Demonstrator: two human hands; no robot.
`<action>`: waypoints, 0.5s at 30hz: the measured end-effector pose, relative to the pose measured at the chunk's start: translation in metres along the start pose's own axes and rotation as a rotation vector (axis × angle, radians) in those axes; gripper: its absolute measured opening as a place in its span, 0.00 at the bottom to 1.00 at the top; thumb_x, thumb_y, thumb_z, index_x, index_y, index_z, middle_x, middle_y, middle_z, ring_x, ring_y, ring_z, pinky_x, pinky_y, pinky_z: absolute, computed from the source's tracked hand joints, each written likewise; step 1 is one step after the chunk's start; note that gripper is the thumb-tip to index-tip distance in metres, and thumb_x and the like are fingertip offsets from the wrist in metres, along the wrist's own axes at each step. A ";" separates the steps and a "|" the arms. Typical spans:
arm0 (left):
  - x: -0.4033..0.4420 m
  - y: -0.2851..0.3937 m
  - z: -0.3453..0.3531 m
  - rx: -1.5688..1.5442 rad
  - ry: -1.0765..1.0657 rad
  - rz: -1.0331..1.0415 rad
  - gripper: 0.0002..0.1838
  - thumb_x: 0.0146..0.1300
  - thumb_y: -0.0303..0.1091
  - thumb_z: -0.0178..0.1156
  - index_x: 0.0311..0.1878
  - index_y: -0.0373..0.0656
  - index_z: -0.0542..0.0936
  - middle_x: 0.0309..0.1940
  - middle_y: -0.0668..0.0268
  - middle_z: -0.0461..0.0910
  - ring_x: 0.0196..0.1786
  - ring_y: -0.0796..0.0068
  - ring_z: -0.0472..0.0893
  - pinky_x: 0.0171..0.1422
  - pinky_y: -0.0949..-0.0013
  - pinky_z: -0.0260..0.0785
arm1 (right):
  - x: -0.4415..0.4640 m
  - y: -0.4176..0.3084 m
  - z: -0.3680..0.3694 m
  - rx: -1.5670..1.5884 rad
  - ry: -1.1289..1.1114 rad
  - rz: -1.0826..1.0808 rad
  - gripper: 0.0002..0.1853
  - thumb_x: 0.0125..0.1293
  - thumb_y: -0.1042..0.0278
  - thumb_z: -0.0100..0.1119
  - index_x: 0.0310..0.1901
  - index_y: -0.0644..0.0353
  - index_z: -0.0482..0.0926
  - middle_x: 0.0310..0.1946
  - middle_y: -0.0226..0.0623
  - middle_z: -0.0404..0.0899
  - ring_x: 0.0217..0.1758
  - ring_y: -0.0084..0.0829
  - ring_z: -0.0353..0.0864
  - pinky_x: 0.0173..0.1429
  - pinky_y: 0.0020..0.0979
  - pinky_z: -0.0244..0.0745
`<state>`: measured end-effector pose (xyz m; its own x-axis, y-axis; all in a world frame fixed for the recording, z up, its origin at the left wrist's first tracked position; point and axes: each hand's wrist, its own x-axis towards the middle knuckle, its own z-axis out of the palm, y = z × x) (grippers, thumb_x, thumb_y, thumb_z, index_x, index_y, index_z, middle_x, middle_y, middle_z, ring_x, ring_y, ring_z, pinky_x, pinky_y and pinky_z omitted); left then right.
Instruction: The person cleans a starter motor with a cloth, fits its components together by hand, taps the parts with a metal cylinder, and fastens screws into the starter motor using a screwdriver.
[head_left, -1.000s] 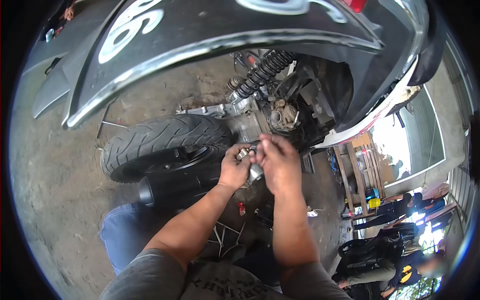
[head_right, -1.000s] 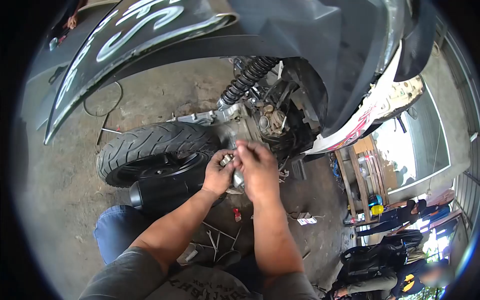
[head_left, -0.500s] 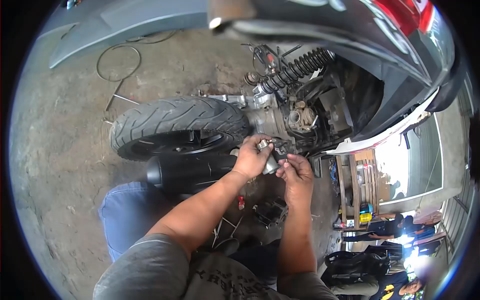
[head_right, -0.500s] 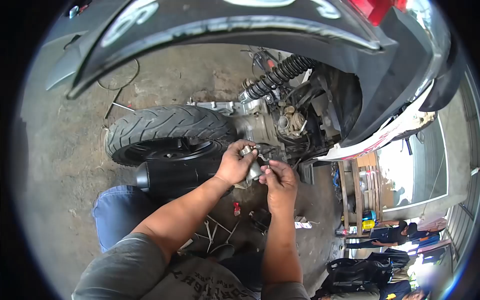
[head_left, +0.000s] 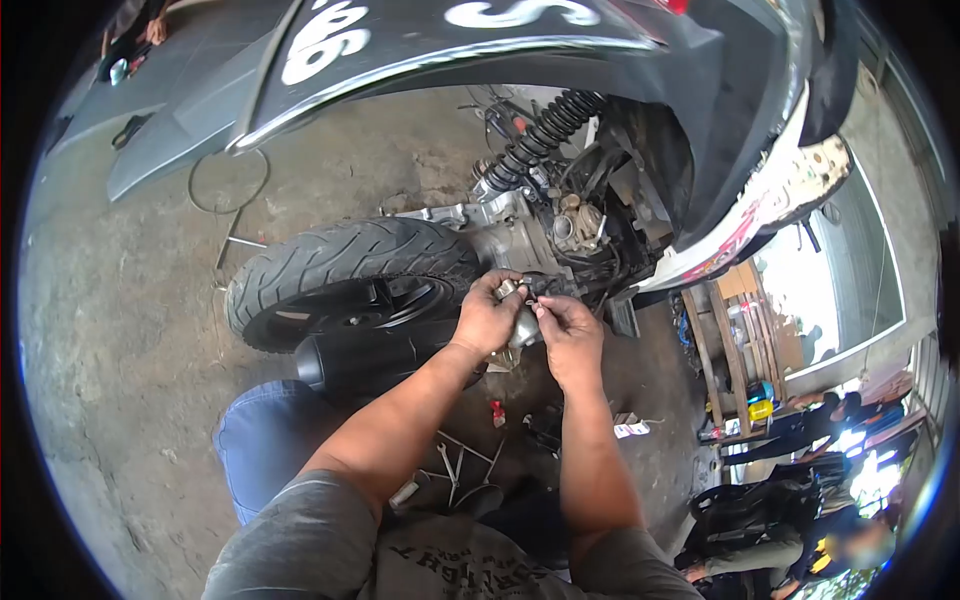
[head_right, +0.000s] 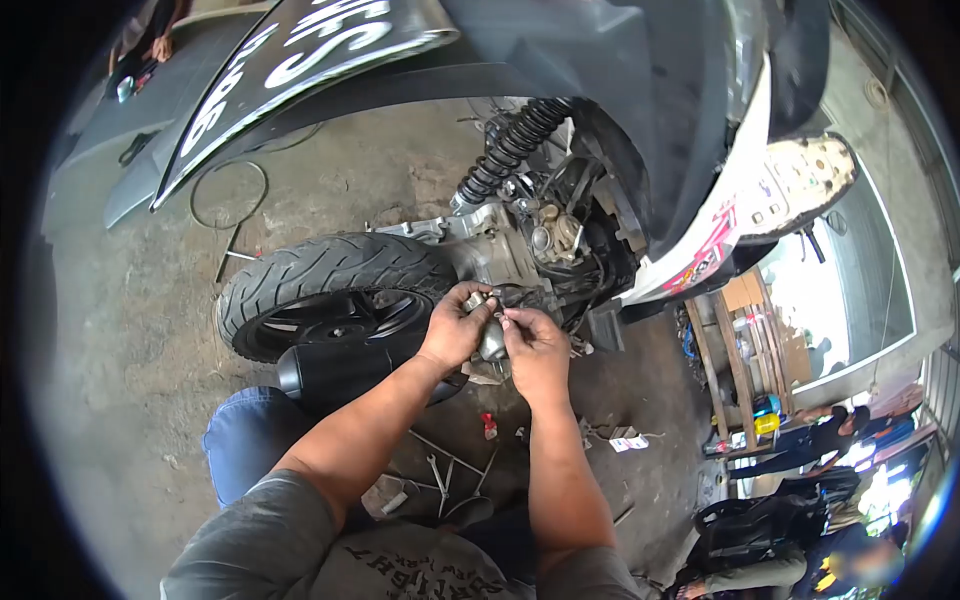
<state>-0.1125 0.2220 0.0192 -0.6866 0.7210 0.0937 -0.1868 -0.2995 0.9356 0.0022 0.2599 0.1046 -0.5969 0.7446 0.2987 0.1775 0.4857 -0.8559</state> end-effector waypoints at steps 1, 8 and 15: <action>0.001 0.002 0.000 0.007 -0.007 0.017 0.12 0.69 0.30 0.61 0.54 0.42 0.79 0.38 0.63 0.80 0.37 0.74 0.77 0.44 0.71 0.75 | 0.002 0.001 -0.001 -0.015 -0.004 -0.037 0.09 0.65 0.83 0.62 0.46 0.66 0.82 0.37 0.36 0.86 0.35 0.22 0.82 0.42 0.20 0.76; -0.002 0.011 -0.005 -0.133 -0.094 -0.090 0.12 0.71 0.29 0.61 0.55 0.42 0.78 0.40 0.64 0.80 0.38 0.78 0.76 0.44 0.74 0.73 | 0.008 0.009 -0.001 -0.010 0.036 0.025 0.08 0.63 0.82 0.63 0.44 0.65 0.83 0.39 0.35 0.87 0.37 0.24 0.84 0.43 0.22 0.78; 0.005 0.004 -0.011 -0.225 -0.149 -0.070 0.12 0.72 0.29 0.60 0.57 0.42 0.77 0.41 0.63 0.81 0.40 0.77 0.77 0.45 0.74 0.74 | 0.023 0.003 -0.011 -0.358 -0.051 -0.291 0.10 0.62 0.81 0.63 0.46 0.63 0.82 0.39 0.36 0.87 0.36 0.30 0.85 0.43 0.27 0.78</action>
<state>-0.1245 0.2176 0.0201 -0.5589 0.8236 0.0962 -0.3931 -0.3653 0.8438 -0.0024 0.2836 0.1133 -0.6978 0.5347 0.4766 0.2505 0.8055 -0.5370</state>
